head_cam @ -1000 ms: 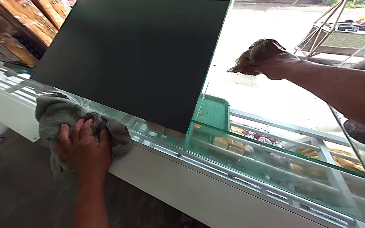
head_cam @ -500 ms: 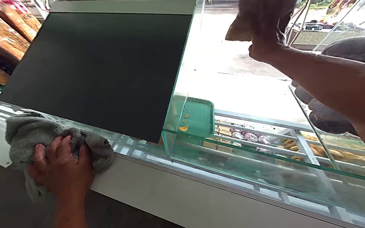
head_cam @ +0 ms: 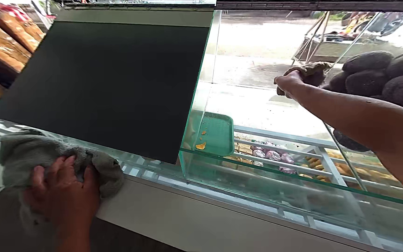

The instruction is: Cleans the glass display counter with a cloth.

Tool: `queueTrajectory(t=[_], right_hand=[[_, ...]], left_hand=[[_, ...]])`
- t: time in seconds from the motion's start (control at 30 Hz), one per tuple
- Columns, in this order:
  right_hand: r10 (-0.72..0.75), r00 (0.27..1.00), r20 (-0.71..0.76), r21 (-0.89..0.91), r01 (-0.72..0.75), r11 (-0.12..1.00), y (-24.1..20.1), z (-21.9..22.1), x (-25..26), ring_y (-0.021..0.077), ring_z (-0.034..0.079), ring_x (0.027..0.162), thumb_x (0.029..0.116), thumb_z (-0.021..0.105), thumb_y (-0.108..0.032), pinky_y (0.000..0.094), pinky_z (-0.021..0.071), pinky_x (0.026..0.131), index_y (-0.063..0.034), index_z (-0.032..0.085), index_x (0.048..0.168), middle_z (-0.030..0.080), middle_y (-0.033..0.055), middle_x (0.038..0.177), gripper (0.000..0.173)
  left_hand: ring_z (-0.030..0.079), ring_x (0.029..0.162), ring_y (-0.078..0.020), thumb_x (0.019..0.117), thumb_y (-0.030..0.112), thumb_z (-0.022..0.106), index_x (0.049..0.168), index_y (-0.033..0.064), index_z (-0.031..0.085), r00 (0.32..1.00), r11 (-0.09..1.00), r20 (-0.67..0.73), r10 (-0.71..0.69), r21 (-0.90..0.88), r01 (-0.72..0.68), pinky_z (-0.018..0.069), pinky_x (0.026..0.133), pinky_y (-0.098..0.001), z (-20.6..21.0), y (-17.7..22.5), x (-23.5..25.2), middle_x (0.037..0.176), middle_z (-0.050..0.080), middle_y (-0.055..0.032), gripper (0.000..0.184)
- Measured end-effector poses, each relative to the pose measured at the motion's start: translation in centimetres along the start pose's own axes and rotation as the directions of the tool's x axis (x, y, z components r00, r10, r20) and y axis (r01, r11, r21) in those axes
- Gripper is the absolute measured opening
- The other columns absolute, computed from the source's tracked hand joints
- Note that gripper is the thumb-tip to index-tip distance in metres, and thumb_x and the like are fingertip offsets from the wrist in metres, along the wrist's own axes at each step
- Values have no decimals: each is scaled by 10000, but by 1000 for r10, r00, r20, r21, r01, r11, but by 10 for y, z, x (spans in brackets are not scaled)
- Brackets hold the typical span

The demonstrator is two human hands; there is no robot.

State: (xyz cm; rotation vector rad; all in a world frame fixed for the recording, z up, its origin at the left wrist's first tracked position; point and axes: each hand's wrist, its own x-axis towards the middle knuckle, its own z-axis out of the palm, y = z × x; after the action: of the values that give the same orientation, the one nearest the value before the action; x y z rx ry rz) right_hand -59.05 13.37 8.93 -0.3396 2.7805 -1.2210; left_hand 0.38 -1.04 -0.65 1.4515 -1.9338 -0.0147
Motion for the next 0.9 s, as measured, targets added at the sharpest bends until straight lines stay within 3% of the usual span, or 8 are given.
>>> queueTrajectory(t=[0.1, 0.3, 0.47, 0.6, 0.67, 0.73, 0.83, 0.9], right_hand=[[-11, 999, 49, 123, 5, 992, -20, 16, -18, 333, 594, 1095, 948, 650, -200, 536, 496, 881, -5, 530, 1381, 562, 232, 1280, 490], [15, 989, -144, 371, 39, 928, -81, -6, -20, 303, 478, 1356, 962, 624, -255, 502, 450, 1051, -22, 404, 1506, 469, 204, 1454, 631], [-471, 801, -369, -278, 388, 879, -66, -50, -10, 379, 360, 1489, 1016, 480, -182, 556, 257, 1203, 13, 470, 1496, 456, 264, 1535, 518], [-779, 618, -107, -544, 619, 566, -39, -32, -8, 520, 219, 1511, 949, 497, 55, 703, 156, 1190, 48, 482, 1459, 330, 333, 1585, 510], [-829, 546, 123, -532, 741, 409, -52, -24, -14, 519, 299, 1464, 931, 540, 65, 712, 233, 1153, 8, 642, 1301, 462, 288, 1494, 388], [-772, 581, 258, -440, 782, 441, -77, -11, -26, 456, 445, 1372, 921, 593, -19, 655, 322, 1122, -21, 727, 1146, 600, 249, 1327, 262], [-624, 624, 471, -257, 773, 580, -108, 6, -57, 328, 658, 903, 952, 654, -117, 553, 504, 800, -1, 722, 946, 689, 188, 929, 135], [-475, 530, 702, -229, 800, 555, -101, 23, -80, 319, 669, 928, 1024, 612, -207, 550, 516, 827, -26, 714, 1124, 699, 185, 1004, 231]], left_hand=[[196, 1512, -503, 1034, 419, 443, 1407, -14, 551, 1000, 1000, 2, 7, -21, -7, 84, 1168, -729, 4, -5, 0, 1557, 425, -240, 581], [233, 1520, -444, 1041, 454, 434, 1429, 41, 555, 1000, 1000, 4, 2, -18, -2, 141, 1186, -686, 9, -21, -1, 1574, 429, -187, 579], [333, 1473, -456, 1068, 407, 426, 1371, -20, 590, 1000, 1000, 18, 3, -15, -2, 226, 1209, -603, 14, -25, -3, 1516, 469, -259, 549], [384, 1450, -431, 1055, 380, 438, 1418, -38, 525, 999, 995, -1, 51, -83, -51, 284, 1187, -586, 19, -36, 4, 1532, 424, -286, 561], [368, 1470, -387, 1052, 401, 439, 1461, -19, 474, 998, 988, -5, 64, -139, -64, 290, 1201, -541, 31, -55, 6, 1569, 380, -262, 587], [361, 1478, -356, 1054, 407, 435, 1484, -2, 448, 998, 986, 5, 69, -150, -67, 293, 1206, -517, 35, -63, 6, 1586, 361, -240, 593], [368, 1460, -430, 1059, 382, 422, 1461, -31, 463, 996, 994, 31, 88, -74, -86, 293, 1182, -596, 22, -50, 3, 1563, 375, -284, 578], [378, 1444, -450, 1054, 408, 400, 1408, -16, 537, 998, 998, 26, 63, -16, -63, 283, 1164, -640, 13, -34, 0, 1529, 440, -261, 569]])
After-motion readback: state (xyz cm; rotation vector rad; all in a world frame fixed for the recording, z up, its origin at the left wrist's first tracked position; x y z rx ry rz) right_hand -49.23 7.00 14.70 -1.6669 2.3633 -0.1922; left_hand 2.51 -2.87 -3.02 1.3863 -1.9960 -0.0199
